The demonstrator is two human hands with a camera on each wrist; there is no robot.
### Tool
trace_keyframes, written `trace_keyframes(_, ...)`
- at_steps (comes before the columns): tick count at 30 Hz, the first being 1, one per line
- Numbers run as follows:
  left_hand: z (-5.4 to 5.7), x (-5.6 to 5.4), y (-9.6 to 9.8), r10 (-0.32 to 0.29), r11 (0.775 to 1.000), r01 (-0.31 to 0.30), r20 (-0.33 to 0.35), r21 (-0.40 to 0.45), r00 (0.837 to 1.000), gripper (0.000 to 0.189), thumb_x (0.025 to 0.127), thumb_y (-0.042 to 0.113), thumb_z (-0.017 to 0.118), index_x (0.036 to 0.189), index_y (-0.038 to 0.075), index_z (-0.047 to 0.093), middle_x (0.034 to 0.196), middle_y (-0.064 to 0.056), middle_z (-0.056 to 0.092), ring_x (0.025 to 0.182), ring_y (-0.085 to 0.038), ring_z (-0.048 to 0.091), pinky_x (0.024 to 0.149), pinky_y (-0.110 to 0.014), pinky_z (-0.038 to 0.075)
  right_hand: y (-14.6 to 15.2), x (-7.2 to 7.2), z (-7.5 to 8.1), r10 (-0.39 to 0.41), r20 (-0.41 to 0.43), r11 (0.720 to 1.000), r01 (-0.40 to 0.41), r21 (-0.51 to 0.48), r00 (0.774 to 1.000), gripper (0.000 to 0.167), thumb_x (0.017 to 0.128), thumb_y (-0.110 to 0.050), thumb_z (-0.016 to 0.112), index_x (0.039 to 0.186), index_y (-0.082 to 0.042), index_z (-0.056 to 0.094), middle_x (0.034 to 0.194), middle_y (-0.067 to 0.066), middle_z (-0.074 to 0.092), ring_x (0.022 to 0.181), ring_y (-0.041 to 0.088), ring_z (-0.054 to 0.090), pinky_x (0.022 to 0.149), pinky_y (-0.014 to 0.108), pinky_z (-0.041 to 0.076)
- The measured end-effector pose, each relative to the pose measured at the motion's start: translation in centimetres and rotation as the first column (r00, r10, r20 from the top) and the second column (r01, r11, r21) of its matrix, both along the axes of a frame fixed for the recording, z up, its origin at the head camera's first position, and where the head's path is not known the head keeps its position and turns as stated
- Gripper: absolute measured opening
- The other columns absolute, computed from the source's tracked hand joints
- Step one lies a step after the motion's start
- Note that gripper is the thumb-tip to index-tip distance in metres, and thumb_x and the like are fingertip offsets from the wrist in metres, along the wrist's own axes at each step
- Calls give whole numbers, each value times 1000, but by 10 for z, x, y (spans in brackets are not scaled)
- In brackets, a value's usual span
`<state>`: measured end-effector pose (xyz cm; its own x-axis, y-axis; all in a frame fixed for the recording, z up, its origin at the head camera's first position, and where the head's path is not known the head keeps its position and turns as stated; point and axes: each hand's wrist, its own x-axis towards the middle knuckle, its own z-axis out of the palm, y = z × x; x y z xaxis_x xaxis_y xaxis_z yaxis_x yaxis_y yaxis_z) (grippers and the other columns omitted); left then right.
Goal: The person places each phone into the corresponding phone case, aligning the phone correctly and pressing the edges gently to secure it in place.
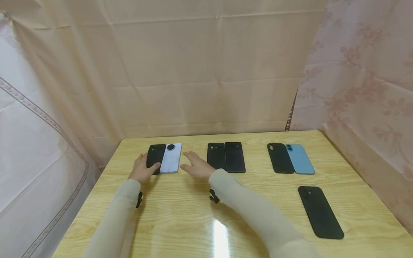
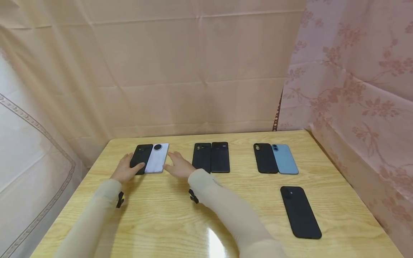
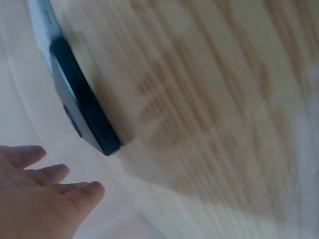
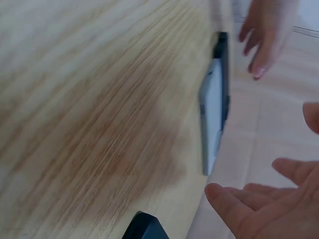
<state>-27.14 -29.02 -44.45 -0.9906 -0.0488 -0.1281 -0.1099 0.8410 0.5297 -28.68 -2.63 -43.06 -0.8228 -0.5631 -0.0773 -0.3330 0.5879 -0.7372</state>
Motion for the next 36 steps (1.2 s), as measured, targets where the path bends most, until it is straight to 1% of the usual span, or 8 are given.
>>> trace_keyframes(4,-7,-5,-5,-26,998,28,35,-54,999,89,99,50,45,154,-5,4,159,-32,-5,144,-58,-4,115,-70,11,-12,-4,-4,26,-19,992,-23,120,999,66,102,-38,47,157,-12,21,165,16,9,152,32,13,123,48,22)
trace_keyframes(7,-11,-8,-6,-40,996,46,81,-74,996,88,99,51,43,155,-4,3,160,-31,-8,144,-57,-6,115,-71,8,-22,-6,-7,38,-46,976,-28,215,998,68,101,-38,49,157,-13,21,165,15,10,151,36,13,122,50,21)
trace_keyframes(11,-13,-9,-4,-47,993,59,122,-103,991,87,99,50,42,154,-7,6,160,-31,-7,144,-55,-5,116,-69,8,-36,-7,-14,62,-104,930,-20,368,993,69,100,-43,50,157,-17,21,166,8,11,152,35,12,123,52,19)
trace_keyframes(13,-13,-9,-2,-52,990,69,136,-126,989,86,99,50,42,153,-8,8,160,-31,-6,145,-55,-3,117,-68,10,-41,-4,-17,81,-133,899,-15,437,988,68,100,-46,48,157,-21,21,166,3,10,153,31,11,123,51,17)
trace_keyframes(16,-11,-8,0,-58,986,81,154,-149,986,85,99,49,42,152,-10,10,159,-32,-4,144,-56,-1,117,-67,11,-46,4,-16,98,-154,868,-8,497,983,68,100,-49,47,157,-26,20,166,-4,10,154,25,9,124,50,14)
trace_keyframes(24,-10,-7,1,-52,984,81,177,-159,983,84,99,48,42,151,-11,13,159,-33,0,145,-53,4,119,-63,14,-55,25,-7,150,-214,803,7,596,965,63,100,-50,47,155,-23,30,164,-5,20,152,21,19,123,47,19)
trace_keyframes(28,-11,-7,2,-56,982,86,175,-169,983,83,100,47,43,151,-12,13,158,-34,0,145,-54,4,119,-63,14,-57,28,-7,159,-224,773,20,634,961,65,99,-52,47,155,-23,30,163,-5,23,151,20,22,123,45,21)
trace_keyframes(36,-9,-4,3,-81,981,106,150,-165,985,79,98,37,48,149,-15,17,156,-37,4,143,-56,9,118,-63,17,-55,27,-11,177,-236,767,17,641,955,66,99,-54,46,155,-23,29,163,-5,23,151,20,22,123,42,21)
